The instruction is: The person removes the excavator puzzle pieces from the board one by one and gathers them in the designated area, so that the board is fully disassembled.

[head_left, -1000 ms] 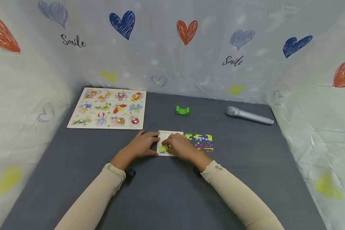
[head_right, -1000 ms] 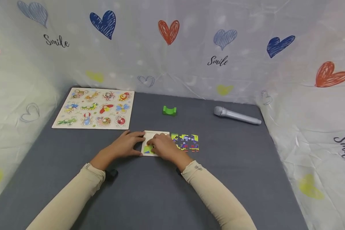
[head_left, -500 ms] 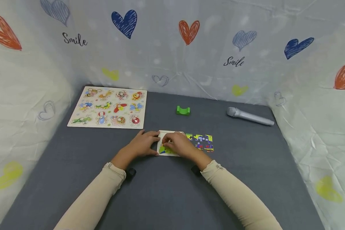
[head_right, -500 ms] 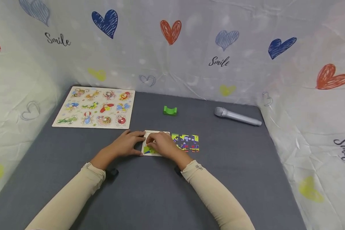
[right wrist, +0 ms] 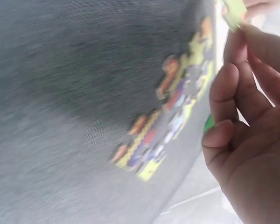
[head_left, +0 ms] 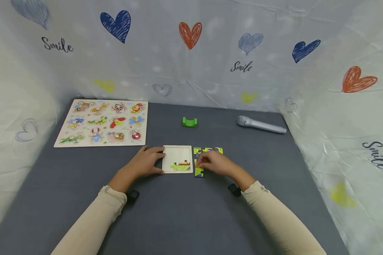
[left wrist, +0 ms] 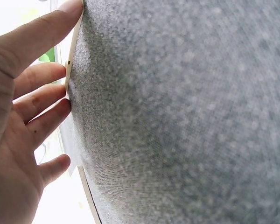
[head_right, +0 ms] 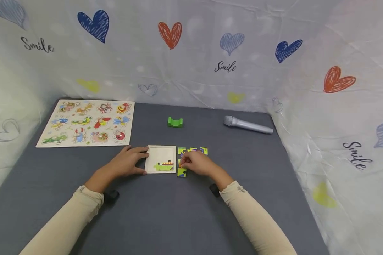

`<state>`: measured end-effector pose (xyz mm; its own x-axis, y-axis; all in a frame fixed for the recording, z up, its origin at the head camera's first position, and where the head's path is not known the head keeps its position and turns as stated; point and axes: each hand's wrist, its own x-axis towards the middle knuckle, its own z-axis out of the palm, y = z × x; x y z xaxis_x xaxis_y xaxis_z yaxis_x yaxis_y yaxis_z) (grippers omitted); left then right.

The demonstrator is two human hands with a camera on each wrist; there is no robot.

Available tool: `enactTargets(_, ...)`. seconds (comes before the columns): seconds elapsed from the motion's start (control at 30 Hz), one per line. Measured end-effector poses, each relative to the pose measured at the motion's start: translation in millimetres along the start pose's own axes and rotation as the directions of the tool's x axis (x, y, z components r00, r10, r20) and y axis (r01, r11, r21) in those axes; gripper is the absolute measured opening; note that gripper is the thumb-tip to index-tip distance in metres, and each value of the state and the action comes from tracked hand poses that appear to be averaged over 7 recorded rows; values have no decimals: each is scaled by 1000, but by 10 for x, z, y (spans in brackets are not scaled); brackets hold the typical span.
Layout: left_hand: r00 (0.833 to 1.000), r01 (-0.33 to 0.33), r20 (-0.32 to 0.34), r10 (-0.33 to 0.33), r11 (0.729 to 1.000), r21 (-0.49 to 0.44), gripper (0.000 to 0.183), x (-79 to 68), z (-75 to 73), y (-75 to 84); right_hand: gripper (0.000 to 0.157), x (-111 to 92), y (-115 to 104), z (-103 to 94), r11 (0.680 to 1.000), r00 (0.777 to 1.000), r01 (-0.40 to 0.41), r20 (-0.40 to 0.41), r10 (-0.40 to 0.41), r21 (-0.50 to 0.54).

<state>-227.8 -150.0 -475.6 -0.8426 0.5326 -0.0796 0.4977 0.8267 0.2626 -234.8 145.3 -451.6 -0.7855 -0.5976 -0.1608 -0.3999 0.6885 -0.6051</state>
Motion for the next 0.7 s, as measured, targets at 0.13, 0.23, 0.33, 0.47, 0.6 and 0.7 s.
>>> enactTargets(0.13, 1000, 10, 5, -10, 1000, 2, 69, -40, -44, -23, 4, -32, 37, 28, 1000, 999, 19, 42, -19, -5)
enactTargets(0.23, 1000, 8, 7, -8, 1000, 4, 68, -49, -54, -33, 4, -37, 37, 60, 1000, 999, 27, 38, -26, -5)
enactTargets(0.33, 1000, 1, 7, -2, 1000, 14, 68, -45, -52, -37, 4, -34, 14, 88, 999, 1000, 19, 5, -19, -33)
enactTargets(0.47, 1000, -2, -1, 2, 1000, 11, 68, -36, -51, -24, 8, 49, -74, 148, 989, 997, 43, -63, -52, -143)
enactTargets(0.6, 1000, -5, -6, 5, 1000, -2, 68, -25, -39, 1, 19, 192, -187, 241, 950, 980, 132, -105, -168, -283)
enactTargets(0.7, 1000, -11, -1, 11, 1000, 6, 68, -20, -25, 21, 24, 266, -235, 303, 923, 971, 167, -104, -215, -346)
